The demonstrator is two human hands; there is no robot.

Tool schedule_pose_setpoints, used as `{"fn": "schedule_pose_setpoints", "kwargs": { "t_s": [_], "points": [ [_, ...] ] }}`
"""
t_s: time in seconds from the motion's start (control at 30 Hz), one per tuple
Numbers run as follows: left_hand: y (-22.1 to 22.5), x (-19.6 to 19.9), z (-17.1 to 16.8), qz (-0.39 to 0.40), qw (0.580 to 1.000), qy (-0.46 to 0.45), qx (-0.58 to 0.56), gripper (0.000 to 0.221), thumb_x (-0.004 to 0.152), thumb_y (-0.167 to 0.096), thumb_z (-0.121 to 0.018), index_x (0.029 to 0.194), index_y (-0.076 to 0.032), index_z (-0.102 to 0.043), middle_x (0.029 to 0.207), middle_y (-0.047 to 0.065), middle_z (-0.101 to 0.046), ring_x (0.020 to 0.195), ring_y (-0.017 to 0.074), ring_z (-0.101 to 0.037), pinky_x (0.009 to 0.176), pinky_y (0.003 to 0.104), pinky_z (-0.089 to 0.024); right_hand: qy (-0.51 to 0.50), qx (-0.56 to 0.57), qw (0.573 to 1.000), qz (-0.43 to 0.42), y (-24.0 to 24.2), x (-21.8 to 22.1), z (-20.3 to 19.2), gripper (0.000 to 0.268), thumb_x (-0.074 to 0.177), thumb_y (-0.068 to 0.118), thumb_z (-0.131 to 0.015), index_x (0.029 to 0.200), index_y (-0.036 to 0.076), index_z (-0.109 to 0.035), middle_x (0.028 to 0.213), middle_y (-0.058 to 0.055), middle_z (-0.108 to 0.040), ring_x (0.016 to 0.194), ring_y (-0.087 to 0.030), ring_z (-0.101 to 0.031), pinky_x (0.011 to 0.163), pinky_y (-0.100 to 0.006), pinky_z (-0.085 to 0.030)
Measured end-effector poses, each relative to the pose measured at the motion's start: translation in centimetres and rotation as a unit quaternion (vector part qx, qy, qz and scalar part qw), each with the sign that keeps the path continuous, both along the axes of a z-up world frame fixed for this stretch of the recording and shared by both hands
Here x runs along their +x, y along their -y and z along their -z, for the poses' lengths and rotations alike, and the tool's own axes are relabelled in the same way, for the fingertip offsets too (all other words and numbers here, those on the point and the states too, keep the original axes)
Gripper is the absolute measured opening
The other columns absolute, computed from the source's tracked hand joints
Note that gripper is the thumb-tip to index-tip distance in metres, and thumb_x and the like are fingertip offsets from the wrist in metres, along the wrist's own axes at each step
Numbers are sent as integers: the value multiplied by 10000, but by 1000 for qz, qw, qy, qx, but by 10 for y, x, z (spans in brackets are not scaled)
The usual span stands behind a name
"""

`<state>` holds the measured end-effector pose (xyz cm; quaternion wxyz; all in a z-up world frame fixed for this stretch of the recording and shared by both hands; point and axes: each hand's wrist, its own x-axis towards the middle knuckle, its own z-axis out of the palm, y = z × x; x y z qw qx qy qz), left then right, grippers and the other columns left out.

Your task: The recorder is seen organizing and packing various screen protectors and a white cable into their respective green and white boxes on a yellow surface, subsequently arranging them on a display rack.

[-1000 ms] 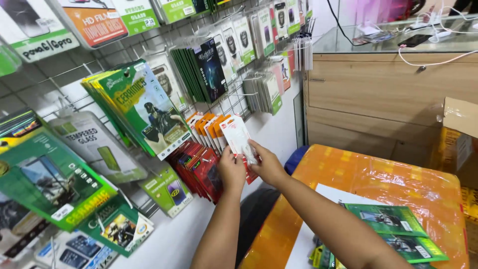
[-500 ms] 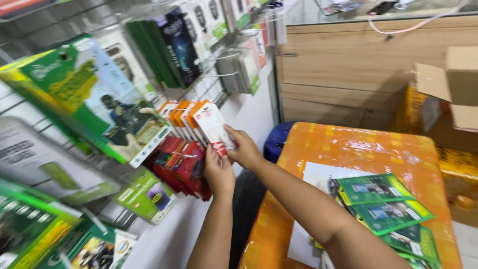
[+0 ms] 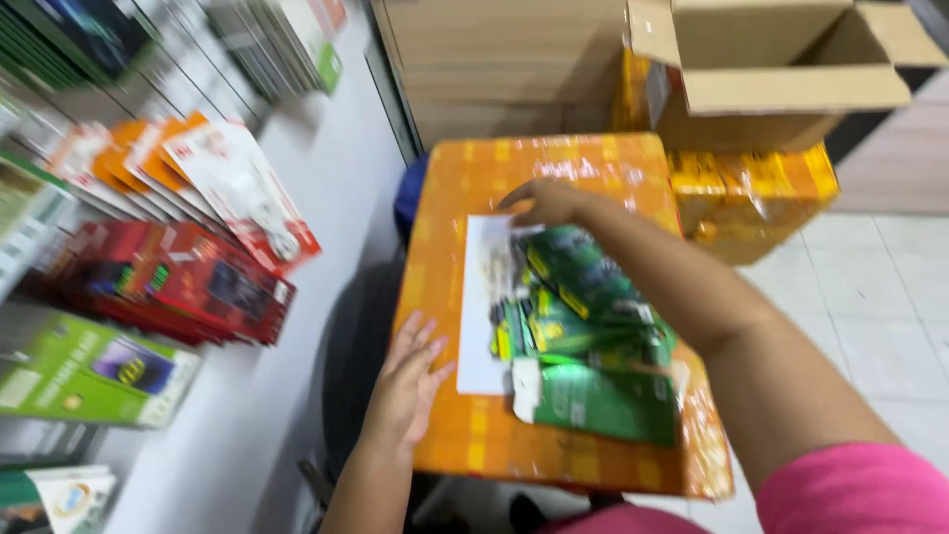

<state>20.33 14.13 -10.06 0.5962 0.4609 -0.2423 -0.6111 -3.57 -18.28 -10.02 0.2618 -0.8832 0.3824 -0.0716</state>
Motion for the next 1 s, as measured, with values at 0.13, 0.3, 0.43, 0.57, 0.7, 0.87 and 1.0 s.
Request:
{"fn": "schedule_pose_setpoints", "kwargs": {
  "t_s": [0.13,0.3,0.43,0.57,0.7,0.87,1.0],
  "points": [
    [-28,-49,20,44,997,-27,65,792,895,-227,-620,1594,-121,-262,1644,124,-326,1444,239,-363,1080,480,-362,-70,60,996,-3,12,-91,56,615,809,473,-776,1347,190,-676,1379,-107,-656,1293,-297,-596,1109,-407,-444],
    [-38,-112,16,49,993,-76,82,849,834,-273,-652,1590,-124,-295,1608,106,-357,1343,215,-418,1028,451,-330,-120,-56,991,1,-30,-106,33,752,815,660,-686,1464,295,-576,1568,-133,-418,1423,-436,-342,1104,-562,-303],
    [-40,-153,-5,40,986,-116,109,816,824,-268,-645,1567,-138,-335,1535,92,-387,1301,193,-426,1011,439,-316,-142,-66,988,16,-52,-108,8,793,777,748,-653,1450,332,-591,1470,-141,-545,1378,-398,-483,1128,-517,-420],
    [-39,-177,-13,-14,998,-25,61,813,812,-229,-652,1558,-136,-341,1508,73,-398,1268,221,-429,1026,404,-299,-227,-31,973,35,-76,-106,-7,906,723,813,-653,1474,322,-529,1411,-173,-526,1346,-388,-480,1057,-569,-411],
    [-21,-194,23,29,992,-105,67,800,837,-214,-666,1555,-86,-337,1477,105,-417,1315,241,-407,1031,462,-336,-233,14,970,74,-108,-104,-11,994,708,872,-588,1449,211,-551,1363,-182,-583,1310,-391,-550,1043,-544,-468],
    [0,-204,50,10,979,-173,107,825,848,-218,-632,1576,-103,-262,1431,136,-490,1348,269,-425,1085,482,-317,-207,-44,974,79,-122,-109,1,1054,706,877,-624,1356,50,-552,1329,-228,-567,1289,-407,-530,1012,-570,-435],
    [-11,-209,41,-5,979,-199,50,860,856,-182,-639,1601,-123,-212,1396,119,-462,1330,257,-417,1118,507,-301,-187,44,977,95,-121,-114,-6,995,744,813,-685,1310,3,-569,1249,-232,-668,1202,-387,-624,1064,-599,-373]
  ]
}}
